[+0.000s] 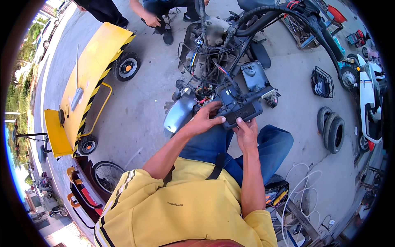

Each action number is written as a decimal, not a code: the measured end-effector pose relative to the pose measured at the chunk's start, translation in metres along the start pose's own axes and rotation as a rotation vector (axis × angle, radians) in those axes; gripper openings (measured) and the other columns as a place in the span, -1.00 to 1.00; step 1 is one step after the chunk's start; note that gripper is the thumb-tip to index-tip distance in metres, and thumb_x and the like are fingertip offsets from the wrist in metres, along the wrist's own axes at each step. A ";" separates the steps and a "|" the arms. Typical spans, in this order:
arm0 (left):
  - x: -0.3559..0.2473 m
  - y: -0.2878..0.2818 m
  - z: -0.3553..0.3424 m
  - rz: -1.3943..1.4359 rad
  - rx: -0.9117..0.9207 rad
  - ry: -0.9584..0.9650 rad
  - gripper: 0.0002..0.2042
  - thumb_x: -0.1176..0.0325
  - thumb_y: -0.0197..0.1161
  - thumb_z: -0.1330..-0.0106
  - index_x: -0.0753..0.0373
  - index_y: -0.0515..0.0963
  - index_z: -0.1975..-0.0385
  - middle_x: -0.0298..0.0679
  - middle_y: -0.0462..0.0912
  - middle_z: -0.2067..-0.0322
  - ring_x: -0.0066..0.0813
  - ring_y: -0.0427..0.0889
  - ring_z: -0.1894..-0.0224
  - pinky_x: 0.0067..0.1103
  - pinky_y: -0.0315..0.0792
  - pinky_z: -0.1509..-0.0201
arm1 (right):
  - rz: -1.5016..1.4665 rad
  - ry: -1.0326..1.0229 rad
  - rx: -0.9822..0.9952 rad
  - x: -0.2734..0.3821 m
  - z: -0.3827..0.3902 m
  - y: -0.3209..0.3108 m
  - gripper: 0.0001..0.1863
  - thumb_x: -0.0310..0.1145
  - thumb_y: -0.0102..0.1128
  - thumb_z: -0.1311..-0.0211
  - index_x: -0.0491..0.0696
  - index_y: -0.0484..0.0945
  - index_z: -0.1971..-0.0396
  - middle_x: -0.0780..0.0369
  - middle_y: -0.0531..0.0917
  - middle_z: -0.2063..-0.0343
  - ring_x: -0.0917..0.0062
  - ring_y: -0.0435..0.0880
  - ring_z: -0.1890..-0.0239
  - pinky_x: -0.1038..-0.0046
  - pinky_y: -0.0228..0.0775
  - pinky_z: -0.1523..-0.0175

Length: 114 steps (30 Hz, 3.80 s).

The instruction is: The person sits on the ground and works on a scooter's handlebar assembly, using a screwdriver to remove screws and detach the control housing. They manipulate wires and connectors, then reassemble the housing and secure it back onto the handlebar.

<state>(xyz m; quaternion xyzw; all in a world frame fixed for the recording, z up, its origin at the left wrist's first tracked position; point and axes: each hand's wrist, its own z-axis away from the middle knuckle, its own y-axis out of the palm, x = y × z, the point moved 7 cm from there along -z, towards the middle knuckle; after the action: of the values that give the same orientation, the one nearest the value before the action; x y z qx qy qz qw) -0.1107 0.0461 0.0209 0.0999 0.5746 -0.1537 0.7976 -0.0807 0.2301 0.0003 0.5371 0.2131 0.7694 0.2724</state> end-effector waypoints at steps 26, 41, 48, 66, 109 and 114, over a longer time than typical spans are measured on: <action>-0.003 -0.020 0.001 -0.502 -0.180 -0.165 -0.27 0.38 0.46 -0.32 0.55 0.30 -0.42 0.09 0.57 -0.24 -0.24 0.55 -0.28 -0.42 0.37 -0.41 | 0.888 0.087 -0.800 0.071 -0.162 -0.364 -0.75 -0.19 0.39 -0.25 0.00 0.81 0.18 0.11 0.82 0.15 0.24 0.80 0.04 0.19 0.61 -0.08; -0.030 -0.037 0.019 -0.627 -0.565 -0.537 -0.07 0.22 0.43 -0.10 0.39 0.15 -0.50 -0.01 0.61 -0.13 -0.21 0.67 -0.12 -0.39 0.55 -0.27 | 1.051 0.124 -0.987 0.013 -0.380 -0.607 -0.63 -0.06 0.39 -0.28 0.02 0.77 0.06 0.02 0.69 -0.05 0.04 0.68 -0.15 -0.08 0.49 -0.19; -0.037 -0.021 -0.018 -0.616 -0.446 -0.660 -0.06 0.20 0.44 -0.10 0.38 0.15 -0.50 -0.01 0.61 -0.13 -0.22 0.68 -0.12 -0.41 0.57 -0.24 | 1.273 0.245 -1.033 -0.004 -0.454 -0.640 -0.48 0.01 0.49 -0.18 -0.04 0.73 -0.02 0.04 0.61 -0.18 0.05 0.62 -0.25 -0.10 0.42 -0.24; -0.029 0.004 -0.025 -0.429 -0.174 -0.357 -0.37 0.38 0.48 -0.19 0.44 0.45 -0.28 -0.17 0.66 -0.07 -0.39 0.62 -0.10 -0.47 0.42 -0.29 | -0.565 -0.295 -0.596 0.040 -0.158 -0.257 -0.73 -0.29 0.41 -0.43 -0.09 0.58 0.03 0.25 0.75 0.28 0.58 0.74 0.32 0.55 0.56 0.23; -0.075 -0.014 0.022 -0.666 -0.426 0.447 -0.83 0.50 0.43 -0.30 0.29 0.73 0.13 -0.15 0.66 0.34 -0.16 0.61 0.25 -0.37 0.50 0.11 | 0.262 -0.160 -0.190 -0.041 0.027 -0.009 -0.74 -0.67 0.37 -0.33 -0.11 0.53 0.07 0.36 0.56 0.15 0.76 0.56 0.19 0.65 0.46 0.04; -0.079 -0.014 0.014 -0.702 -0.468 0.521 -0.84 0.52 0.44 -0.28 0.29 0.73 0.16 -0.13 0.68 0.36 -0.14 0.64 0.30 -0.38 0.53 0.18 | 0.166 -0.255 -0.212 -0.036 0.022 -0.008 -0.39 -0.73 0.33 -0.28 -0.07 0.28 -0.23 0.18 0.55 -0.01 0.58 0.62 0.02 0.57 0.52 -0.05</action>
<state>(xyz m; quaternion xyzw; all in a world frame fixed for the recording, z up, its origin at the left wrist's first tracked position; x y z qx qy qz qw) -0.1268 0.0383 0.1005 -0.2465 0.7729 -0.2500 0.5286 -0.0483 0.2139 -0.0231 0.6142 0.0494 0.7331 0.2879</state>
